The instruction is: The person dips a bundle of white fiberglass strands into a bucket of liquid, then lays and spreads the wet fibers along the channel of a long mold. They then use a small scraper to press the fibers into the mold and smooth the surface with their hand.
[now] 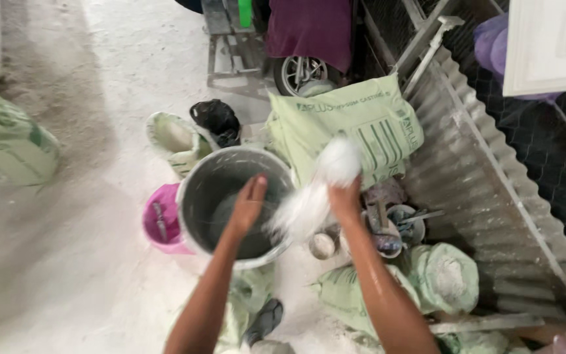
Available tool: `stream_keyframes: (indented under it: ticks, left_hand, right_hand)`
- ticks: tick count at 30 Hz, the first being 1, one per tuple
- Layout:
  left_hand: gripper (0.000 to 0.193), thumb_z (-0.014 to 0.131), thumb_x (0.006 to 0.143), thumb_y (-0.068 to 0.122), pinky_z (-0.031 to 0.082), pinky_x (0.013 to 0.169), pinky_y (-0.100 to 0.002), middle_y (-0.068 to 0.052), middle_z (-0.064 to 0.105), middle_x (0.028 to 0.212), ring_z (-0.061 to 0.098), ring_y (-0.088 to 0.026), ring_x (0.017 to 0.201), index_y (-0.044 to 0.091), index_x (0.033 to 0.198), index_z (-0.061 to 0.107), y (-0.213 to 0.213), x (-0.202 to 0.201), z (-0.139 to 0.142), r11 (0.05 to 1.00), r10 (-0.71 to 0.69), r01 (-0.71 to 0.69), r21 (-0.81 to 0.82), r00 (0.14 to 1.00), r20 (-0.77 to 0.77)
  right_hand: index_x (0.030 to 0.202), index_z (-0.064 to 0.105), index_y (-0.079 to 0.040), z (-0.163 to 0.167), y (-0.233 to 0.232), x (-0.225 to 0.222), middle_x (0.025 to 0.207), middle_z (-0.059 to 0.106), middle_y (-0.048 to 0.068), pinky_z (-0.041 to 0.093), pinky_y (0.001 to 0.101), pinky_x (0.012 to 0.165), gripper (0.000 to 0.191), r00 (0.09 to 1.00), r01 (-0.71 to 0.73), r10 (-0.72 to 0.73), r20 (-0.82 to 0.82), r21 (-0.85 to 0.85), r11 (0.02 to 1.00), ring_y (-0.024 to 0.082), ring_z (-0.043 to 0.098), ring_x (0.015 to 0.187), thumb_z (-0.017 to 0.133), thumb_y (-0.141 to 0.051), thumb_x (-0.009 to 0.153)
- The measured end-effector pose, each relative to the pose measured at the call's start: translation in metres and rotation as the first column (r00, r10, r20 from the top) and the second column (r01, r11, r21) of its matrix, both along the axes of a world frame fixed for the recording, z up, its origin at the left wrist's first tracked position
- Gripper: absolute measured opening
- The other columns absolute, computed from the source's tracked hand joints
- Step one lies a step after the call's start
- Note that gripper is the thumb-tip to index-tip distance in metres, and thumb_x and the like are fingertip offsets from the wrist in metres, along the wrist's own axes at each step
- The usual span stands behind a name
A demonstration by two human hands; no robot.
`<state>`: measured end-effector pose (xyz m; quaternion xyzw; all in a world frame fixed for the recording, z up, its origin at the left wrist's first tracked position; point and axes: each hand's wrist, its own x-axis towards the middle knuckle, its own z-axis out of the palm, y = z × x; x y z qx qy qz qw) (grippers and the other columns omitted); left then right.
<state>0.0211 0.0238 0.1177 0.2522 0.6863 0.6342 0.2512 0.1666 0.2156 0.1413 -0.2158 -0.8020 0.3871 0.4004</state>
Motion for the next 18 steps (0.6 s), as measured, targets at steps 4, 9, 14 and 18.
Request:
stream_keyframes:
  ticks: [4,9,14,18]
  left_hand:
    - [0.095,0.077,0.09,0.033,0.033,0.118,-0.037,-0.015,0.038,0.158,0.038,-0.023,0.145,0.004,0.159,0.019,-0.087,0.104,-0.01,0.879,-0.419,0.431,0.204,0.902,-0.103]
    - [0.083,0.082,0.083,0.027,0.043,0.11,-0.036,-0.015,0.067,0.127,0.06,-0.022,0.119,0.0,0.151,0.044,-0.246,0.251,-0.055,0.679,-0.733,0.721,0.137,0.66,0.162]
    - [0.056,0.077,0.09,0.017,0.056,0.094,-0.036,-0.008,0.073,0.112,0.069,-0.018,0.1,-0.004,0.138,0.058,-0.369,0.367,-0.074,0.549,-0.768,0.824,0.139,0.432,0.473]
    - [0.065,0.074,0.089,0.01,0.059,0.071,-0.037,-0.005,0.067,0.101,0.066,-0.018,0.076,0.001,0.146,0.044,-0.306,0.421,-0.06,0.459,-0.722,0.875,0.153,0.266,0.639]
  right_hand:
    - [0.135,0.054,0.006,-0.04,-0.145,0.07,0.127,0.062,0.016,0.049,0.0397,0.092,0.053,0.998,-0.033,0.016,-0.055,-0.34,0.94,0.025,0.059,0.112,0.072,-0.008,0.088]
    - [0.122,0.066,0.004,-0.081,-0.312,0.211,0.105,0.072,0.016,0.06,0.0404,0.078,0.031,0.998,-0.048,-0.009,-0.066,-0.807,0.588,0.027,0.072,0.091,0.061,-0.013,0.097]
    - [0.116,0.058,-0.001,-0.092,-0.423,0.342,0.095,0.067,0.015,0.062,0.0485,0.071,0.026,0.918,-0.159,-0.319,-0.236,-0.955,0.249,0.032,0.07,0.081,0.059,-0.008,0.091]
    - [0.115,0.059,-0.001,-0.096,-0.376,0.42,0.094,0.068,0.016,0.062,0.0492,0.073,0.024,0.838,-0.085,-0.519,-0.17,-0.979,0.183,0.032,0.069,0.082,0.058,-0.01,0.093]
